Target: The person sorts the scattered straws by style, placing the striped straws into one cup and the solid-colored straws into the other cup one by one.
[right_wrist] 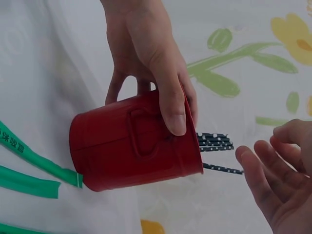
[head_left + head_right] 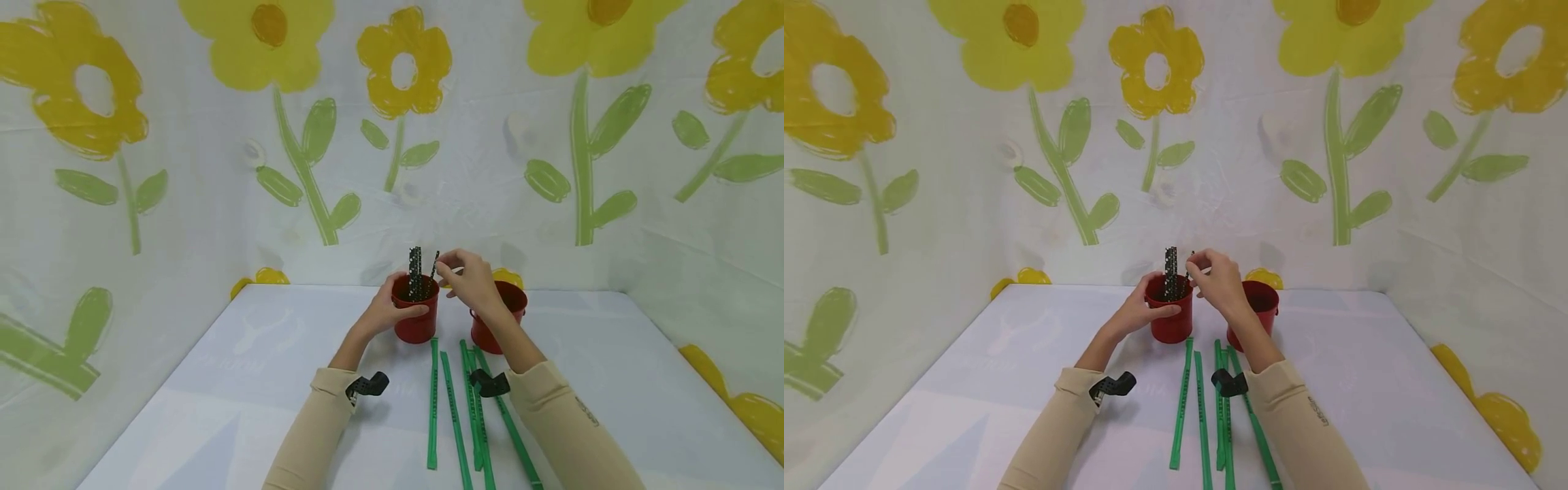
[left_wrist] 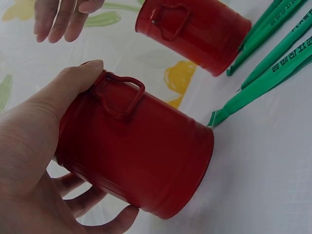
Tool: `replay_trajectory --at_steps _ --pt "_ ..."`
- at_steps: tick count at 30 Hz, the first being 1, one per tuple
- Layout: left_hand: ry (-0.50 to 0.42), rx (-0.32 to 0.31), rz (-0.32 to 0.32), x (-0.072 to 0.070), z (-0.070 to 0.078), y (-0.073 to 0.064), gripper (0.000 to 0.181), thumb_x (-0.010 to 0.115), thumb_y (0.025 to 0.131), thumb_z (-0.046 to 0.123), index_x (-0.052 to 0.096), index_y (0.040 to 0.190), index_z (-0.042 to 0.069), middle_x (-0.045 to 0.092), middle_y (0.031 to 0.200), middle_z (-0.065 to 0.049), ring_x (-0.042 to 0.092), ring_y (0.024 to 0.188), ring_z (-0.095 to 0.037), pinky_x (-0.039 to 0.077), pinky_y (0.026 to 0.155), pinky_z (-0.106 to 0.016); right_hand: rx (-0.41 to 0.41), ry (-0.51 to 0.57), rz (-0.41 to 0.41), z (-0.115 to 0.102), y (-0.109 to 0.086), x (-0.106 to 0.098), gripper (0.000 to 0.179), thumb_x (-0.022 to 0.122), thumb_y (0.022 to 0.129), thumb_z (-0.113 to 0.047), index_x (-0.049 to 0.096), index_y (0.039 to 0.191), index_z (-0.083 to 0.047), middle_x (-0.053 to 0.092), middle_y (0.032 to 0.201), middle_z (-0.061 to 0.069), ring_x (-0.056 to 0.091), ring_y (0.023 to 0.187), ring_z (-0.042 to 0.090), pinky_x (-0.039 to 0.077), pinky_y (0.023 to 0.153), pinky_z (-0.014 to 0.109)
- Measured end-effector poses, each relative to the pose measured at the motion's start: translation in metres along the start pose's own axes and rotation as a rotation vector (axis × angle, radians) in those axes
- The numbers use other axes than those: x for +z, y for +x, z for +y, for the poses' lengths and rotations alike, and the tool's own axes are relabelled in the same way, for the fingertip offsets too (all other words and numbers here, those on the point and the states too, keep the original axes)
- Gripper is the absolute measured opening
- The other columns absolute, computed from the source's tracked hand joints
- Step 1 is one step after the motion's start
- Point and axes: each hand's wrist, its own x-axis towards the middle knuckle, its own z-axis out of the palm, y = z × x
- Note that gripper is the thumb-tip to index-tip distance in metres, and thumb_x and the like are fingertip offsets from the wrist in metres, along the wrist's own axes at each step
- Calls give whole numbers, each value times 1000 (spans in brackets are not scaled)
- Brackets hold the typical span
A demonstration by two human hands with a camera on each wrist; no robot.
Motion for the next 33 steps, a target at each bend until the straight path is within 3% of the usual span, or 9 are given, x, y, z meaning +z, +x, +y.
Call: replay_trajectory --at_steps 2,7,13,19,25,33 --pt "8 5 4 7 -12 6 83 79 82 36 29 147 25 47 144 -1 47 133 -24 46 108 -48 -6 -5 -15 3 -5 -1 27 60 98 -26 63 117 -7 70 111 15 73 85 31 60 61 29" --pt "30 10 -17 15 -12 6 84 77 82 39 28 148 26 45 146 -1 46 135 -24 46 108 -47 -19 -30 -23 11 -16 -2 27 60 98 -27 63 117 -9 71 110 14 73 83 29 60 60 28" --pt "43 -4 2 11 -10 4 84 78 82 39 28 149 27 45 146 -1 46 134 -24 47 107 -48 -55 -36 -29 13 -25 2 32 64 96 -32 62 120 -11 72 109 12 73 85 24 61 63 29" --pt "101 -6 -13 7 -8 4 89 77 80 46 27 151 25 47 146 -1 49 132 -23 48 106 -45 -106 -53 21 13 -40 4 39 70 91 -37 63 121 -13 73 104 10 73 91 26 61 68 31" --pt "198 -29 13 2 -2 1 99 76 80 51 22 155 16 45 149 -6 49 133 -26 49 105 -47 -191 -98 111 17 -49 1 41 73 87 -39 65 119 -14 75 99 6 72 93 22 61 77 39" --pt "254 -52 26 -2 5 -1 103 75 79 54 20 156 12 46 151 -7 48 135 -28 48 105 -50 -215 -136 185 29 -50 -12 44 78 84 -35 64 120 -15 71 112 9 66 98 23 59 84 45"
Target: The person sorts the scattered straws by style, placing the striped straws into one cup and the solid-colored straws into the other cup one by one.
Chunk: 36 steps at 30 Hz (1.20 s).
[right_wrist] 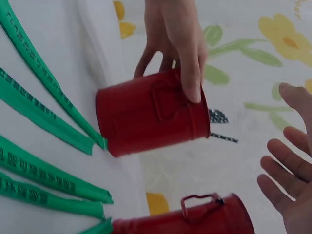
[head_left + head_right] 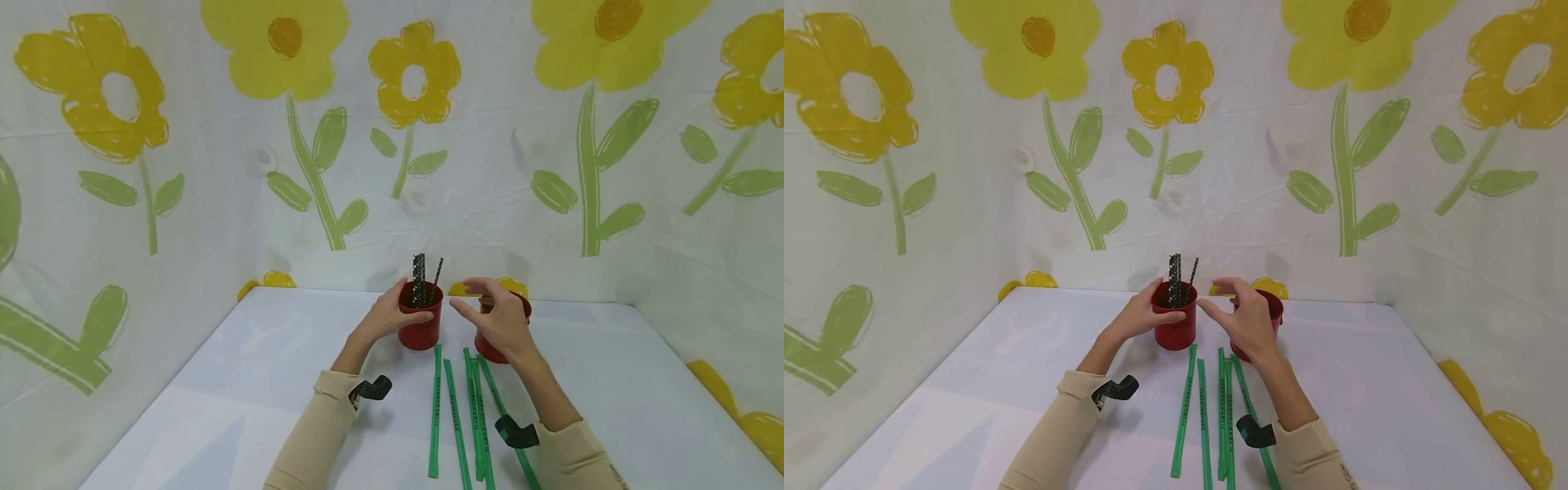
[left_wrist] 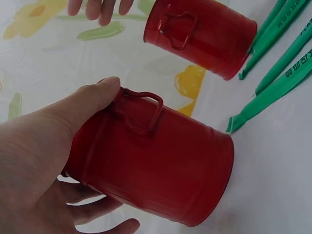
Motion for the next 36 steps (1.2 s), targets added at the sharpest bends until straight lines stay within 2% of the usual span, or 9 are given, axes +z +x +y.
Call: replay_trajectory --at_steps 4,8,15,21,27,31,36 --pt "24 -8 -1 -1 3 -1 104 75 79 54 21 156 11 48 149 -8 50 134 -28 49 104 -49 -9 -41 18 12 1 -7 53 81 81 -31 60 126 -13 65 123 12 62 106 28 59 83 47" --pt "45 -6 -7 -3 5 -1 104 74 79 56 21 156 11 50 147 -7 52 132 -27 50 104 -47 11 -70 -7 24 1 -15 65 82 80 -32 53 135 -11 55 134 15 58 111 35 59 81 51" --pt "83 12 23 -10 13 -1 104 75 79 54 20 157 12 47 145 -11 51 129 -27 52 101 -46 116 -113 -96 43 6 -22 83 81 78 -43 42 144 -13 44 143 19 52 118 36 57 88 54" --pt "155 51 91 -13 28 -5 97 76 79 53 26 155 18 41 145 -16 46 129 -29 51 101 -51 194 -142 -145 57 5 -21 89 81 77 -43 36 147 -11 40 143 23 48 121 39 55 90 57" --pt "231 138 173 -10 44 -12 74 74 85 44 43 147 18 45 146 -12 45 132 -29 51 102 -48 219 -155 -120 68 1 -18 89 82 77 -40 37 147 -9 40 143 23 46 124 40 53 91 59" --pt "268 238 220 -9 57 -17 60 73 87 40 53 139 17 53 138 -9 51 125 -26 56 95 -41 252 -161 -127 73 -1 -18 93 81 77 -45 33 149 -9 39 144 25 44 126 41 52 93 60" --pt "323 357 256 -8 71 -24 52 73 87 39 59 132 15 62 125 -7 57 116 -24 57 91 -36 284 -166 -168 76 -1 -19 101 79 77 -50 28 152 -6 39 145 26 43 128 42 51 94 60"
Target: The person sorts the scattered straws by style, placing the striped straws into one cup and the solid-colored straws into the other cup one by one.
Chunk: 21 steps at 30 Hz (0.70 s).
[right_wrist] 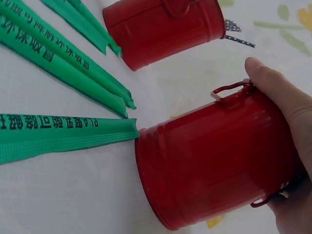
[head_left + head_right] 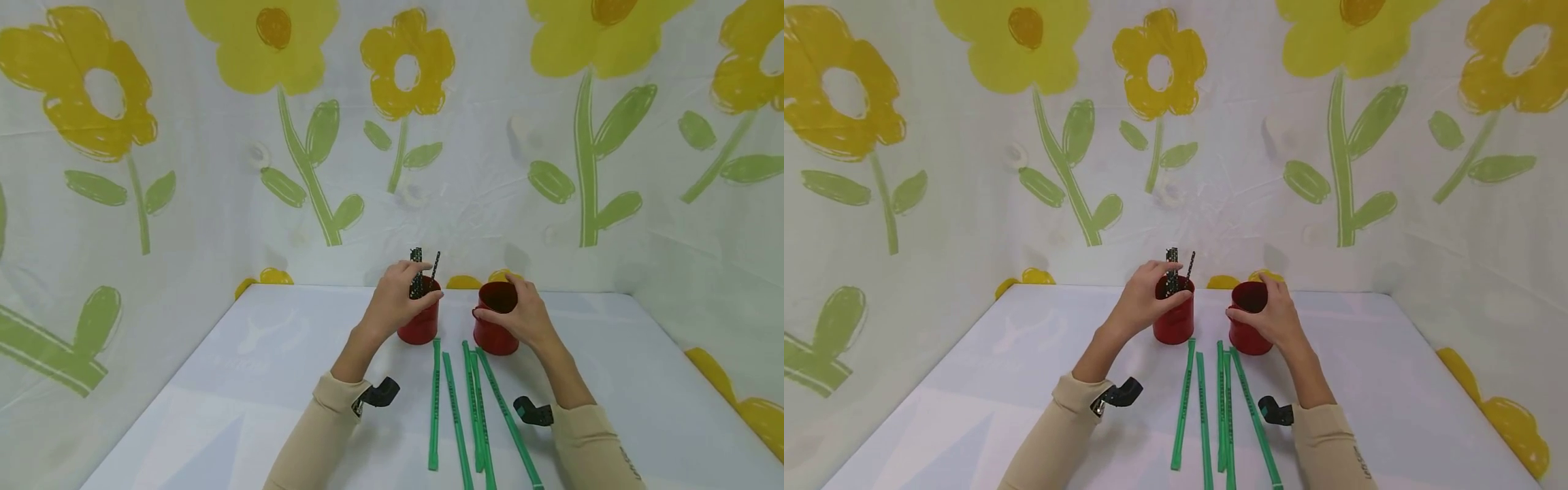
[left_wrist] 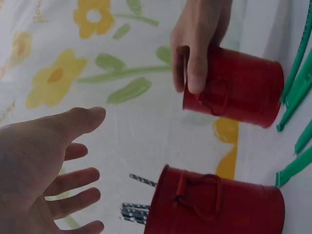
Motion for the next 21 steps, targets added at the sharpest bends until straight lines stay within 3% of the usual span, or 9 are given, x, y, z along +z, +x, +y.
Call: replay_trajectory --at_steps 6,12,17,21 --pt "7 60 -36 -3 14 -5 46 71 89 38 62 127 13 68 118 -8 65 104 -25 59 80 -32 35 4 -5 2 -1 1 105 78 76 -53 26 152 -2 40 145 27 44 127 42 51 94 60" --pt "58 68 -89 0 23 -15 44 71 89 40 64 124 15 71 106 -4 67 93 -17 59 76 -29 65 13 -20 4 -2 2 107 78 75 -54 26 152 -2 42 144 26 44 126 41 52 93 59" --pt "91 54 -190 9 29 -24 42 70 89 43 65 122 18 73 97 1 64 79 -11 51 62 -14 58 16 -7 5 -1 2 104 79 75 -54 30 150 -3 44 142 25 46 124 41 53 92 58" --pt "85 0 -292 17 29 -32 43 70 88 45 65 123 20 74 101 2 65 82 -9 51 65 -13 49 26 2 6 0 2 101 81 74 -51 33 148 -4 45 141 23 47 125 40 54 91 58"
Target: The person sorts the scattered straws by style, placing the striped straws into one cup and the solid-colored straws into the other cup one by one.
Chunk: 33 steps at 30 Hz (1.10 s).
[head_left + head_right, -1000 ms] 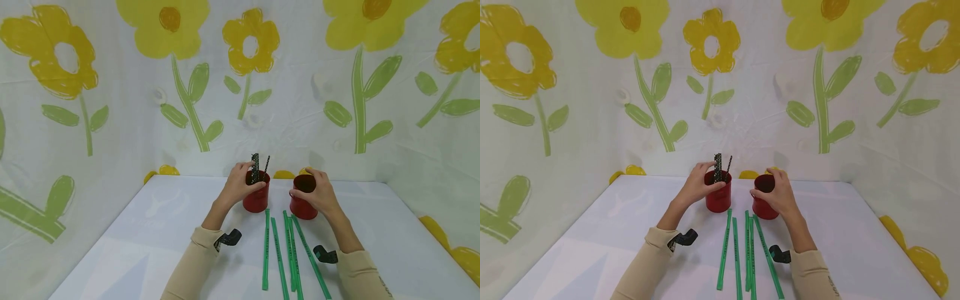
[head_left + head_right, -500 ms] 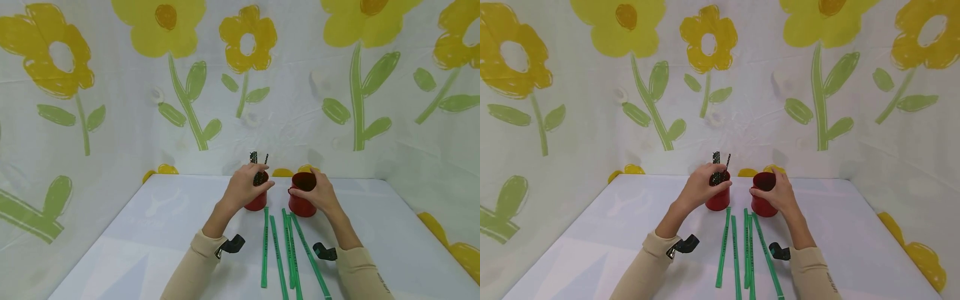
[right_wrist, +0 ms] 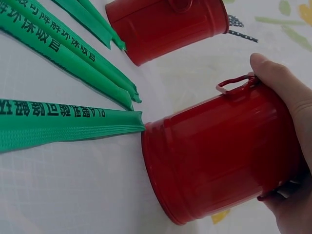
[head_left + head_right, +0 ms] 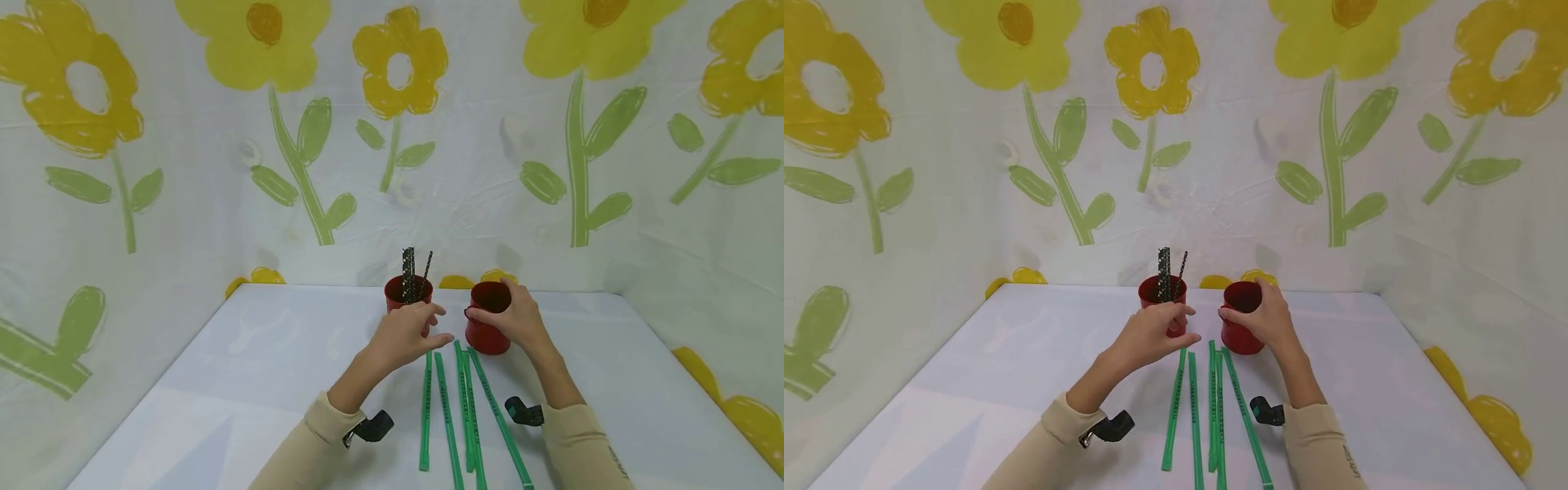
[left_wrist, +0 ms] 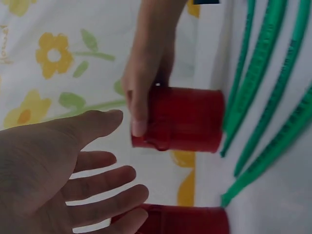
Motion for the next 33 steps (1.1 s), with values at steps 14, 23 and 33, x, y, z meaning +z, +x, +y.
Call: replay_trajectory --at_steps 14,23,33 --pt "-20 -192 -216 43 -18 -22 50 79 80 41 67 117 11 65 70 5 54 54 -7 47 51 -17 6 7 8 0 -1 0 99 80 74 -51 34 148 -4 46 141 22 45 126 39 55 90 57" --pt "-30 -247 -241 52 -16 -27 41 84 76 38 68 101 10 55 60 5 50 51 -9 42 47 -19 4 5 12 0 1 1 99 79 74 -55 35 148 -5 46 140 21 46 124 37 54 91 57" --pt "-175 -345 -316 51 -17 -28 36 84 78 25 68 104 6 60 67 1 60 48 -13 49 46 -19 5 1 13 2 0 1 99 78 75 -54 33 148 -4 45 141 23 46 125 39 54 92 58"
